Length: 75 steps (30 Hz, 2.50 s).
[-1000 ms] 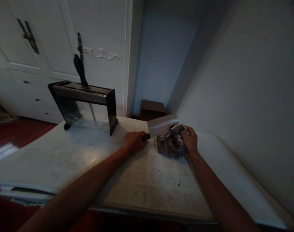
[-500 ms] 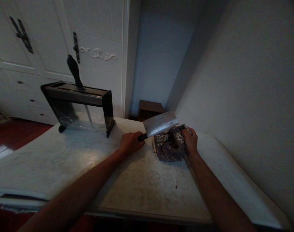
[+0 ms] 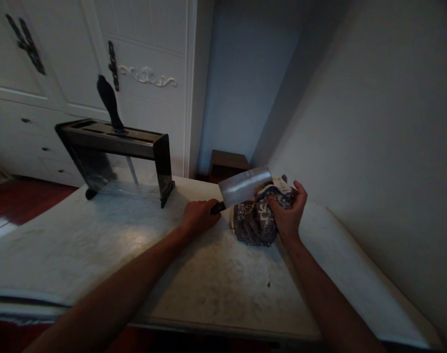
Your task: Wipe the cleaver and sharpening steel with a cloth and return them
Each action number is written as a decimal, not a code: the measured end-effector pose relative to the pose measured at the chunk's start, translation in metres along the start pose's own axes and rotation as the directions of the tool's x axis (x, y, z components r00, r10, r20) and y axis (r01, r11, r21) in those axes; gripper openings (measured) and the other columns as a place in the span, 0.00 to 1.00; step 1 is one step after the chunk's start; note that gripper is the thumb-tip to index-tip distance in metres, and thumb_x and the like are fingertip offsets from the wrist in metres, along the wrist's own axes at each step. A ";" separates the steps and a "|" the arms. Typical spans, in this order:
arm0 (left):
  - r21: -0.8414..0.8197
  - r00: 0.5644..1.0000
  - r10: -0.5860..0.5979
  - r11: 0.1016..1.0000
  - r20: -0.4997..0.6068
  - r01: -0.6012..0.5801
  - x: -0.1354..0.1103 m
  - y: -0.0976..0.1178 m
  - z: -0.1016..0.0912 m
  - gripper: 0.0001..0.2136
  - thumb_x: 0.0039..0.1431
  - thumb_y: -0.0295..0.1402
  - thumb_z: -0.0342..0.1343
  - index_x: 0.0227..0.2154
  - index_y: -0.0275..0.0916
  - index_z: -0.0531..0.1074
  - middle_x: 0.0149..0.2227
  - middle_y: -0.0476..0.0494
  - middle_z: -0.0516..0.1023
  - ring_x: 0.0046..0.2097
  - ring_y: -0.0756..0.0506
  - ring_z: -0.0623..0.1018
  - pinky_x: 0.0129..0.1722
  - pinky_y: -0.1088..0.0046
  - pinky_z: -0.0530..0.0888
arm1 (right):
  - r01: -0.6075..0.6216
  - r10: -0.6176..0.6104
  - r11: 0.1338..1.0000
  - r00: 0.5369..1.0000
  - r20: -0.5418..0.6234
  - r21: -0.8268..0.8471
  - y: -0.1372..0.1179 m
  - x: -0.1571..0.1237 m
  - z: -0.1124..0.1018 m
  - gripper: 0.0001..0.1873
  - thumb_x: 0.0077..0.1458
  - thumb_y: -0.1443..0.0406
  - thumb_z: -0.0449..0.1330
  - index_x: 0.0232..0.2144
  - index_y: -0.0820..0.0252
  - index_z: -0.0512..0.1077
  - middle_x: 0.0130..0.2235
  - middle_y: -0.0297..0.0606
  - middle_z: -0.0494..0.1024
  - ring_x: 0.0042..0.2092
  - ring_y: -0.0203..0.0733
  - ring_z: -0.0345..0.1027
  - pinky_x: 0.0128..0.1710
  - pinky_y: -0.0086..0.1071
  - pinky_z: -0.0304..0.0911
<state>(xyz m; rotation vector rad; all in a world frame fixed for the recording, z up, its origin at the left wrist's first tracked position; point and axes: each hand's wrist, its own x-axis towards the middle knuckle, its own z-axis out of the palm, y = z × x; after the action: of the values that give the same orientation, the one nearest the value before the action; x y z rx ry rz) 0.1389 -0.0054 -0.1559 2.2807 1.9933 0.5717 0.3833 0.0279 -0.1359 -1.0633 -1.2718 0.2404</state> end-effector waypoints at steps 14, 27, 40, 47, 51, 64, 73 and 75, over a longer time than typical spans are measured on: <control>-0.028 0.993 -0.115 0.993 0.038 0.116 0.000 0.004 -0.007 0.14 0.56 0.39 0.50 0.42 0.43 0.74 0.38 0.40 0.79 0.41 0.38 0.78 0.39 0.66 0.67 | -0.430 0.401 0.891 0.896 0.191 0.146 0.004 0.009 -0.002 0.21 0.34 0.64 0.66 0.37 0.60 0.73 0.31 0.33 0.75 0.30 0.37 0.65 0.31 0.29 0.62; -0.008 0.992 -0.111 0.994 0.055 0.111 0.001 0.004 -0.006 0.17 0.60 0.47 0.47 0.40 0.43 0.75 0.38 0.39 0.79 0.41 0.38 0.77 0.37 0.67 0.66 | -0.284 0.125 0.953 0.689 0.714 0.107 -0.014 -0.015 0.006 0.13 0.40 0.60 0.65 0.28 0.60 0.67 0.32 0.31 0.70 0.33 0.37 0.63 0.34 0.28 0.58; 0.065 0.993 0.062 0.995 0.103 -0.069 -0.009 0.014 -0.003 0.14 0.60 0.40 0.49 0.45 0.44 0.73 0.40 0.42 0.79 0.42 0.39 0.78 0.37 0.67 0.68 | 0.217 -0.297 0.955 0.704 0.646 0.203 -0.025 -0.035 0.014 0.23 0.54 0.65 0.60 0.53 0.56 0.67 0.60 0.44 0.65 0.62 0.46 0.56 0.62 0.43 0.51; 0.077 0.988 0.094 0.992 0.122 -0.104 -0.010 0.016 -0.003 0.16 0.61 0.38 0.47 0.49 0.45 0.71 0.42 0.42 0.79 0.43 0.38 0.78 0.38 0.65 0.68 | 0.309 -0.316 0.937 0.546 0.776 0.165 -0.028 -0.037 0.017 0.27 0.55 0.64 0.59 0.57 0.52 0.65 0.63 0.42 0.61 0.64 0.49 0.54 0.66 0.52 0.39; 0.097 0.990 0.052 0.993 0.128 -0.065 -0.009 0.016 -0.002 0.14 0.60 0.37 0.48 0.46 0.43 0.72 0.40 0.41 0.79 0.42 0.38 0.78 0.37 0.66 0.68 | 0.273 -0.301 0.944 0.493 0.816 0.183 -0.031 -0.036 0.016 0.28 0.52 0.67 0.59 0.57 0.51 0.66 0.61 0.40 0.64 0.63 0.48 0.56 0.64 0.50 0.46; -0.093 0.995 -0.102 0.990 0.015 0.103 -0.007 0.014 -0.001 0.15 0.56 0.45 0.53 0.42 0.47 0.76 0.38 0.44 0.80 0.42 0.39 0.78 0.37 0.69 0.66 | 0.121 -0.095 0.992 0.587 0.804 0.028 -0.038 -0.032 0.015 0.13 0.44 0.72 0.56 0.34 0.58 0.73 0.40 0.37 0.76 0.45 0.43 0.69 0.49 0.36 0.61; -0.170 0.995 -0.097 0.981 -0.020 0.092 -0.008 0.011 0.001 0.15 0.55 0.43 0.54 0.43 0.45 0.76 0.37 0.44 0.80 0.40 0.41 0.78 0.38 0.69 0.66 | -0.246 0.208 0.969 0.834 0.511 0.008 -0.023 -0.019 0.014 0.10 0.39 0.64 0.59 0.29 0.59 0.73 0.36 0.36 0.76 0.39 0.43 0.68 0.43 0.34 0.60; -0.172 0.995 -0.095 0.981 -0.025 0.090 -0.009 0.011 0.001 0.16 0.56 0.43 0.54 0.44 0.44 0.76 0.38 0.43 0.80 0.40 0.41 0.78 0.39 0.68 0.67 | -0.454 0.365 0.886 0.806 0.466 0.091 -0.021 -0.014 0.012 0.14 0.36 0.64 0.62 0.31 0.59 0.73 0.34 0.34 0.76 0.33 0.40 0.67 0.36 0.32 0.61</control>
<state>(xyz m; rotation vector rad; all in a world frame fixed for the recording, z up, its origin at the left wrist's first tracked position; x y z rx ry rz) 0.1485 -0.0153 -0.1556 2.0817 1.9682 0.7446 0.3601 0.0133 -0.1303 -1.1401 -1.3608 0.9731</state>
